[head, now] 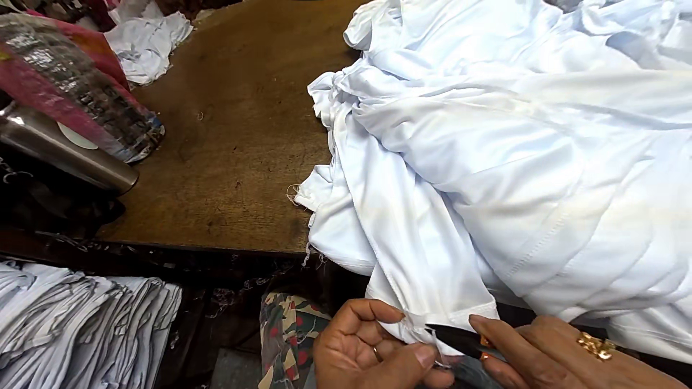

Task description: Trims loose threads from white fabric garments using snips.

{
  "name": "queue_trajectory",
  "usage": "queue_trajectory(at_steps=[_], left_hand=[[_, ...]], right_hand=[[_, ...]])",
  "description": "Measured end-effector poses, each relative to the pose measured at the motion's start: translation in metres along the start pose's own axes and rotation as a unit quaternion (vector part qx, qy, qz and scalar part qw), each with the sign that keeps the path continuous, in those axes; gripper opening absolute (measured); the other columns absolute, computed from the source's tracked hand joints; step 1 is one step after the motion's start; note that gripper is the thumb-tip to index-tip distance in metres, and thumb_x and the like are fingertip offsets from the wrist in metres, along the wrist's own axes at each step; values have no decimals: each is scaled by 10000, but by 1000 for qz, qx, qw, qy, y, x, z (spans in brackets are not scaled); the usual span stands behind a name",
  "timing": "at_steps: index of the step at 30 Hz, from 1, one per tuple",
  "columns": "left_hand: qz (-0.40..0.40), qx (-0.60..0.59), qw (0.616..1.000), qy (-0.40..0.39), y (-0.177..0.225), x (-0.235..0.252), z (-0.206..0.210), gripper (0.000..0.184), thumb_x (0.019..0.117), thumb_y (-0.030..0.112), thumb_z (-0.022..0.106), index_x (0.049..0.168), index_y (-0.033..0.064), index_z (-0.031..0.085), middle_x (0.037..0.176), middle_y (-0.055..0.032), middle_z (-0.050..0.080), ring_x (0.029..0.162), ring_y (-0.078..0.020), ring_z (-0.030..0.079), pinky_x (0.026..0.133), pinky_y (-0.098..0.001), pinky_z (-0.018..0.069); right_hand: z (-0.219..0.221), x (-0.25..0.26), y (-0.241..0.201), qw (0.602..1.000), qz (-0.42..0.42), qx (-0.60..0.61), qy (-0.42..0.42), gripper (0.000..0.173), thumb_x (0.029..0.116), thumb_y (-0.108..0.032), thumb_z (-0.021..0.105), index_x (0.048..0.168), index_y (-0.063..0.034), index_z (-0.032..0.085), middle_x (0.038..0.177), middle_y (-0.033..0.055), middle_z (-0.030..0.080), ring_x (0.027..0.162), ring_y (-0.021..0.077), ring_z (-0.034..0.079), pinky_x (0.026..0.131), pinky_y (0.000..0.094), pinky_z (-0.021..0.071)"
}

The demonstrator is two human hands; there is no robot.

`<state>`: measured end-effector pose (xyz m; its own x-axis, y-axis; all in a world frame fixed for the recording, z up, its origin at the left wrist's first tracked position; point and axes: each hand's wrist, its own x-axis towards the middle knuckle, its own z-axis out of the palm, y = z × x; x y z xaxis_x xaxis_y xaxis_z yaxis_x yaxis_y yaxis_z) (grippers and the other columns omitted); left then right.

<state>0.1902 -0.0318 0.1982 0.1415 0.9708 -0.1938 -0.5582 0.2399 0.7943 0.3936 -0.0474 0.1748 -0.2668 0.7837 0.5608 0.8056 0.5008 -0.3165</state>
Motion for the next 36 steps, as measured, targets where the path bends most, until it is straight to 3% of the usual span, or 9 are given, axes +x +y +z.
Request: queue_trajectory(at_steps=[6,8,12,16,22,32,36], left_hand=[[4,19,1000,-7,-2,0,-1,332,850,-165,693,1155,-88,588,965,-222,744,805,-273,768,726,-427,656],[21,46,998,-22,-1,0,-4,309,897,-126,647,1203,-108,611,1009,-183,738,819,-214,744,746,-406,641],[37,70,996,-42,4,0,-5,262,1026,-28,516,1239,-107,645,1138,-189,720,884,-251,756,711,-441,658],[62,85,994,-37,7,-2,-3,233,996,-48,580,1194,-89,695,1109,-173,735,839,-202,753,657,-378,654],[58,79,995,-23,14,-4,0,244,966,-89,601,1193,-107,690,1063,-216,749,851,-265,772,682,-399,664],[94,114,989,-13,15,-4,1,311,897,-139,666,1208,-122,673,971,-213,754,763,-256,765,676,-397,665],[111,125,986,-19,17,-2,0,328,874,-151,685,1200,-123,671,970,-220,753,785,-273,769,697,-415,670]], right_hand=[[0,-1,6,999,-18,29,-16,328,1080,-258,466,1075,-11,682,729,135,575,647,287,556,567,393,423],[-7,-3,12,995,-36,84,-38,334,1083,-252,453,1074,-13,687,731,147,576,643,295,555,563,401,424],[-17,-4,17,996,-16,73,-52,396,1101,-289,393,1134,-11,674,759,174,583,656,324,560,571,431,429],[-12,0,15,999,-2,9,-33,423,1106,-313,384,1176,-9,669,781,171,594,683,321,569,585,426,433],[-5,2,11,1000,-24,6,-12,395,1095,-306,417,1176,-12,668,767,149,578,672,299,549,583,400,419],[-3,6,6,999,-31,12,-5,388,1087,-316,433,1188,-17,659,764,128,562,674,284,533,589,383,412],[-3,3,7,1000,-20,6,-7,393,1087,-308,433,1219,-10,653,784,142,573,686,290,543,596,389,420]])
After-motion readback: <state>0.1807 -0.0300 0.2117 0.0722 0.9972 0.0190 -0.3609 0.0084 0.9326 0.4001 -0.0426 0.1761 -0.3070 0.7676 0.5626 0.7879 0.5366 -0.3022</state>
